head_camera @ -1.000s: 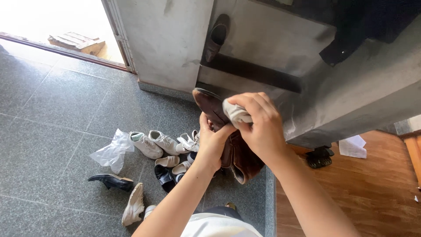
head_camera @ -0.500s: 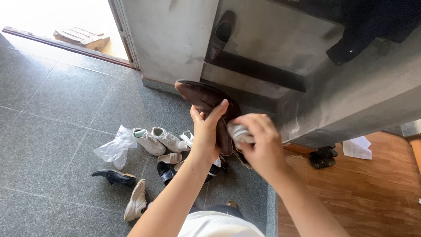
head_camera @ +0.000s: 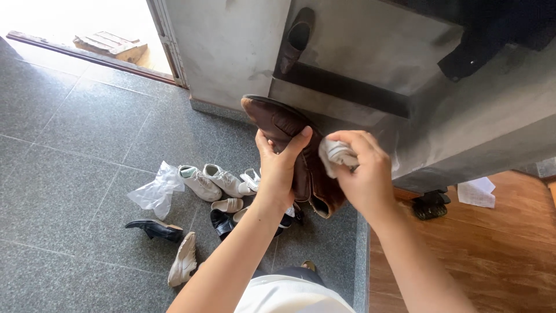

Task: Polishing leather shoes using a white cloth.

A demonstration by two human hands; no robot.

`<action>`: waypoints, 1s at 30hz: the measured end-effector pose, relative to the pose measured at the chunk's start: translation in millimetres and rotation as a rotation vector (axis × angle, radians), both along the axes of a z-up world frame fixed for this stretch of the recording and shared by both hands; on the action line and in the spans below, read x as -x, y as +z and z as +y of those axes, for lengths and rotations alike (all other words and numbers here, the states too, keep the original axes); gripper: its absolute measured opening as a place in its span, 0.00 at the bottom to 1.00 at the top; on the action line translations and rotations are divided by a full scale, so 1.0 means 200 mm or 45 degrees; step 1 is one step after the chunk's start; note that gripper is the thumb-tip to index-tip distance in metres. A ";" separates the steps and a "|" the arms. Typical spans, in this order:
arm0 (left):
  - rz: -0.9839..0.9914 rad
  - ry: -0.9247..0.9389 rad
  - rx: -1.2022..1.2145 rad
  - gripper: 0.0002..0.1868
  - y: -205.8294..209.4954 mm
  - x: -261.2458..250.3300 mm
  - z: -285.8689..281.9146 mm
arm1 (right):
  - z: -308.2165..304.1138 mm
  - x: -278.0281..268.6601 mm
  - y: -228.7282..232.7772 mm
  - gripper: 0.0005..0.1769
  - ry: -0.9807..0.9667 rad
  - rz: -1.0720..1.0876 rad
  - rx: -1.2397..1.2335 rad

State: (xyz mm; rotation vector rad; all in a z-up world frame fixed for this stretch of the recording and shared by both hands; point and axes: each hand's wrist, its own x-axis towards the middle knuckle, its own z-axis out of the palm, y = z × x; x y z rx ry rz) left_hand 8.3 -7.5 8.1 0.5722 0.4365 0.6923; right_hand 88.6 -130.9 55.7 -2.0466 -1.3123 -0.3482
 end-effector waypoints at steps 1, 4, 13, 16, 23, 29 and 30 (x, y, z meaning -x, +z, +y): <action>-0.006 -0.001 0.000 0.47 0.00 -0.01 0.01 | 0.00 0.02 -0.03 0.17 -0.001 -0.006 0.000; 0.094 0.012 0.030 0.49 0.01 -0.02 0.01 | 0.00 0.05 -0.08 0.17 0.298 0.024 0.025; 0.413 0.268 -0.838 0.57 -0.09 -0.07 -0.04 | 0.02 0.06 0.05 0.20 0.079 -0.068 -0.264; 0.601 0.131 -0.924 0.56 -0.04 -0.05 -0.04 | 0.07 0.05 0.10 0.24 0.102 -0.385 -0.089; 0.860 0.065 -1.170 0.54 -0.05 -0.03 -0.02 | 0.09 0.04 0.06 0.23 0.055 -0.540 -0.067; 0.934 0.208 -1.682 0.58 -0.14 -0.03 -0.01 | 0.04 -0.10 0.11 0.16 -0.009 -0.357 -0.230; 0.935 0.219 -1.792 0.58 -0.16 -0.03 -0.02 | 0.03 -0.09 0.17 0.09 0.049 -0.161 -0.214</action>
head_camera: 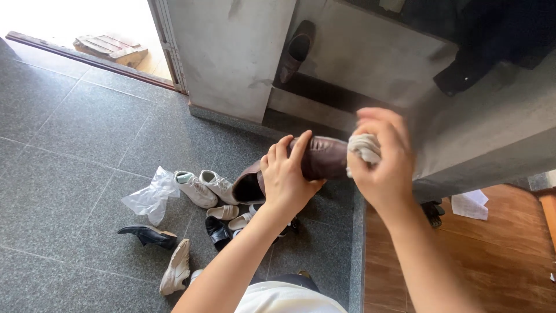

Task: Polishing leather shoes using a white cloth.

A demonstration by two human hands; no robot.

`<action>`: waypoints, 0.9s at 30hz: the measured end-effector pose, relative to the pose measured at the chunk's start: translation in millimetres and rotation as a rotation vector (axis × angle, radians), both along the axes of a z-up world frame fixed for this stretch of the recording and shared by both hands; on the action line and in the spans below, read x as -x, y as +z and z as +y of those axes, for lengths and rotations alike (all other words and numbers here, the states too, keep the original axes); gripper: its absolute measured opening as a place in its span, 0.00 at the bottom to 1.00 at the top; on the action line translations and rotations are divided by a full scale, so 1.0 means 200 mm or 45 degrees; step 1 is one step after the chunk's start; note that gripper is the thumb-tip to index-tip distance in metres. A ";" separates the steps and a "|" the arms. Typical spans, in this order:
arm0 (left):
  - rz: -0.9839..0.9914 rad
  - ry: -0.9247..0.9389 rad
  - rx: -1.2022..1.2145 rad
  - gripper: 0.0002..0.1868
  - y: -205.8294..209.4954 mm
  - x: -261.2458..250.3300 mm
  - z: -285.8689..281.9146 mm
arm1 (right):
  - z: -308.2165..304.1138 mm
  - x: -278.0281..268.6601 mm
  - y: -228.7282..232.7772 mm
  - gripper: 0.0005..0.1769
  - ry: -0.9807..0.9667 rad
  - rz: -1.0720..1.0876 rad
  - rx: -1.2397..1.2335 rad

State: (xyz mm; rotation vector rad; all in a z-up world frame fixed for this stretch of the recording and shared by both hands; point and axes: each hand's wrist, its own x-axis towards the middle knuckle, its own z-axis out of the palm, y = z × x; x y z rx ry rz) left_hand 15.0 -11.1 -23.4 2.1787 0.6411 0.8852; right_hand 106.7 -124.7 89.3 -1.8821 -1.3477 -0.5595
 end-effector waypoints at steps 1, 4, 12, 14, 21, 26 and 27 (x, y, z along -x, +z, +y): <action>0.000 -0.006 0.001 0.58 0.00 0.00 0.00 | 0.02 -0.02 0.01 0.09 -0.006 0.000 0.001; 0.010 -0.052 -0.148 0.58 -0.03 -0.04 -0.01 | 0.09 -0.07 0.05 0.14 -0.118 0.046 0.670; -0.099 -0.047 -0.089 0.56 -0.19 -0.13 0.01 | 0.36 -0.16 0.04 0.22 -0.182 -0.075 1.573; -0.099 -0.011 -0.069 0.58 -0.25 -0.16 0.02 | 0.39 -0.19 -0.01 0.21 -0.171 -0.094 1.496; -0.059 0.414 0.328 0.82 -0.15 -0.23 0.10 | 0.45 -0.17 -0.08 0.15 -0.073 -0.201 0.826; -0.787 0.407 1.128 0.62 -0.20 -0.23 0.13 | 0.38 -0.22 -0.02 0.18 -0.019 -0.225 0.534; -1.103 0.403 1.676 0.57 -0.21 -0.22 0.14 | 0.36 -0.24 -0.03 0.19 -0.022 -0.207 0.496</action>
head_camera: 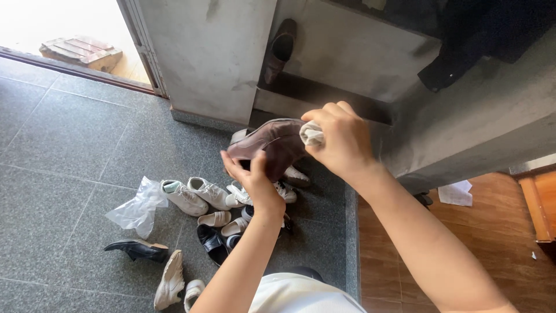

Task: Polishing leather shoes using a white cloth.

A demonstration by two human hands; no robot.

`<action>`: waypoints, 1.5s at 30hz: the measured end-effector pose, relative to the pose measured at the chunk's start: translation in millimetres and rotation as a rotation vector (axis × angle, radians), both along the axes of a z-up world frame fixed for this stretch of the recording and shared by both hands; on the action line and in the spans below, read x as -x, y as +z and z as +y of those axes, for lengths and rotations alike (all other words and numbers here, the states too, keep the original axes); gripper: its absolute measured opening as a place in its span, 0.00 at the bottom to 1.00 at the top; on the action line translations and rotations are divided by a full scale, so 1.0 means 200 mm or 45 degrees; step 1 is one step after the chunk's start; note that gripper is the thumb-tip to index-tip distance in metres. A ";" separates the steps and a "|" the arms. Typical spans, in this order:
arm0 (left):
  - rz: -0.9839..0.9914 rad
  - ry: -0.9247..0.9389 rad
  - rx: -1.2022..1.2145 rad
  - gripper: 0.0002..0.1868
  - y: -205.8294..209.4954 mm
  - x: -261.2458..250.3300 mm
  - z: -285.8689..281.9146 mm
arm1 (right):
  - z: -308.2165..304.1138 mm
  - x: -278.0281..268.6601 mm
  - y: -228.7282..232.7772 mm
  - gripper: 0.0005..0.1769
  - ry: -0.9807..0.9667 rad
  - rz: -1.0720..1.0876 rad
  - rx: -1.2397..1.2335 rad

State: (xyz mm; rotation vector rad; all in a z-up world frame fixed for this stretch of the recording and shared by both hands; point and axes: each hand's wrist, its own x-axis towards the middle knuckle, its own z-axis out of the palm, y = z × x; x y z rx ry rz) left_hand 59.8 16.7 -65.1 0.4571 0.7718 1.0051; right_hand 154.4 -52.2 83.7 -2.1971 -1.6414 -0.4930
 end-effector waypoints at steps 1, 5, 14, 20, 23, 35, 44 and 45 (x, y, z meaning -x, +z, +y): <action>0.004 -0.001 0.002 0.57 -0.04 -0.04 0.01 | -0.01 -0.01 -0.01 0.19 -0.001 0.004 0.002; -0.292 -0.316 0.649 0.39 -0.28 -0.20 0.02 | -0.05 -0.04 -0.06 0.16 -0.007 -0.109 -0.060; -0.578 -0.682 0.912 0.36 -0.24 -0.32 0.09 | -0.19 -0.20 -0.21 0.18 -0.265 0.300 -0.304; -0.230 -0.741 0.602 0.16 -0.50 -0.55 0.05 | -0.34 -0.41 -0.41 0.20 -0.431 0.817 -0.469; -0.011 -0.645 0.325 0.11 -0.42 -0.61 0.07 | -0.38 -0.56 -0.51 0.22 -0.431 0.766 -0.384; 0.819 -0.099 -0.789 0.17 -0.57 -1.29 0.25 | 0.14 -1.58 -1.08 0.22 -0.271 1.330 -0.042; 1.137 -0.137 -0.756 0.17 -0.98 -2.11 0.45 | 0.36 -2.32 -1.66 0.07 -0.557 1.684 -0.155; 1.092 -0.091 -0.803 0.17 -1.04 -2.19 0.49 | 0.39 -2.39 -1.72 0.06 -0.510 1.777 -0.299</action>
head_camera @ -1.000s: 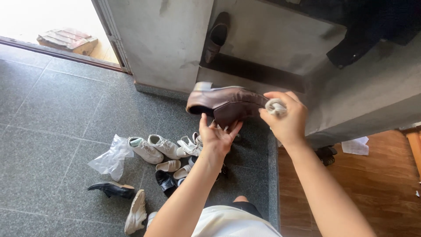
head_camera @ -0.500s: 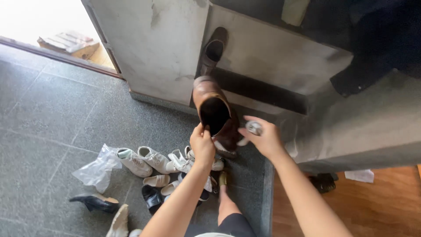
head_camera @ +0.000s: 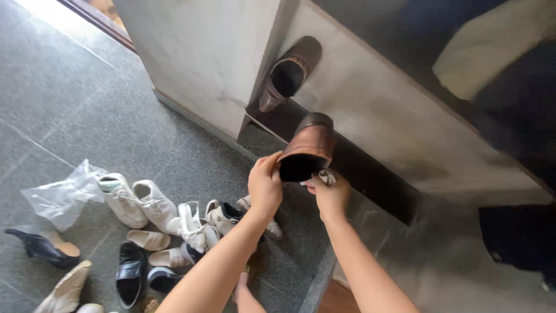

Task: Polishing leather shoes using a white cloth.

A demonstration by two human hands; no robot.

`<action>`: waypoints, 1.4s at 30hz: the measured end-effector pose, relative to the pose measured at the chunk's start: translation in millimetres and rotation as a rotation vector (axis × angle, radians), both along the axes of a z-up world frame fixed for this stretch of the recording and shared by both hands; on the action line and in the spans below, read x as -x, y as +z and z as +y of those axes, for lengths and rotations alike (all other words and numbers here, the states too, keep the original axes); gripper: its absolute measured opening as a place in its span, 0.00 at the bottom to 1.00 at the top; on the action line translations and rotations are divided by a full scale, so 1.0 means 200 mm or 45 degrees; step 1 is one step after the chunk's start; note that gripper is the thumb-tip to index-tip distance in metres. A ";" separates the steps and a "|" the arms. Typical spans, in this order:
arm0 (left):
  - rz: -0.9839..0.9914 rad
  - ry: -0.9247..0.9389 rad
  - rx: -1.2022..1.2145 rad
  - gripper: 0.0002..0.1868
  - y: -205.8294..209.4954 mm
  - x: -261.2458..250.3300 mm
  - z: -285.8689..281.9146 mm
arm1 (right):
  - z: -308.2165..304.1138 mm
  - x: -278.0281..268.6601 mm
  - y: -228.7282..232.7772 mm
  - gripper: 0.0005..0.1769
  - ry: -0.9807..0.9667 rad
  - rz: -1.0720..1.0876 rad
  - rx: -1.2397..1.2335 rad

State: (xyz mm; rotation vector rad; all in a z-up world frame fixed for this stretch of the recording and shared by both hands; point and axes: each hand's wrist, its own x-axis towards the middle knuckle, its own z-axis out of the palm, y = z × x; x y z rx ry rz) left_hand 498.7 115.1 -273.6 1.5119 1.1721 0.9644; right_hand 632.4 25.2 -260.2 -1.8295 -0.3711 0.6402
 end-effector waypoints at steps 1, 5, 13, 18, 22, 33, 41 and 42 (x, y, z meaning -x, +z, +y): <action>0.002 0.011 0.011 0.17 -0.02 -0.08 0.05 | 0.03 -0.05 -0.05 0.06 0.011 0.002 0.011; -0.174 0.014 0.054 0.16 -0.14 -0.38 0.22 | 0.15 -0.23 -0.23 0.05 -0.120 0.007 -0.207; -0.496 0.232 0.072 0.13 -0.42 -0.79 0.40 | 0.45 -0.55 -0.42 0.07 -0.182 -0.202 -0.341; -0.643 0.298 0.249 0.09 -0.56 -0.90 0.53 | 0.57 -0.60 -0.49 0.06 -0.157 -0.190 -0.402; -0.785 0.275 0.431 0.07 -0.59 -0.98 0.64 | 0.64 -0.66 -0.48 0.05 -0.175 -0.148 -0.400; -1.063 0.042 1.080 0.14 -0.63 -1.12 0.60 | 0.71 -0.76 -0.51 0.03 -0.074 -0.303 -0.399; -0.997 -0.008 1.050 0.11 -0.60 -1.08 0.69 | 0.73 -0.74 -0.51 0.02 -0.013 -0.339 -0.426; -0.970 -0.024 1.044 0.11 -0.63 -1.09 0.70 | 0.72 -0.73 -0.52 0.04 -0.009 -0.359 -0.443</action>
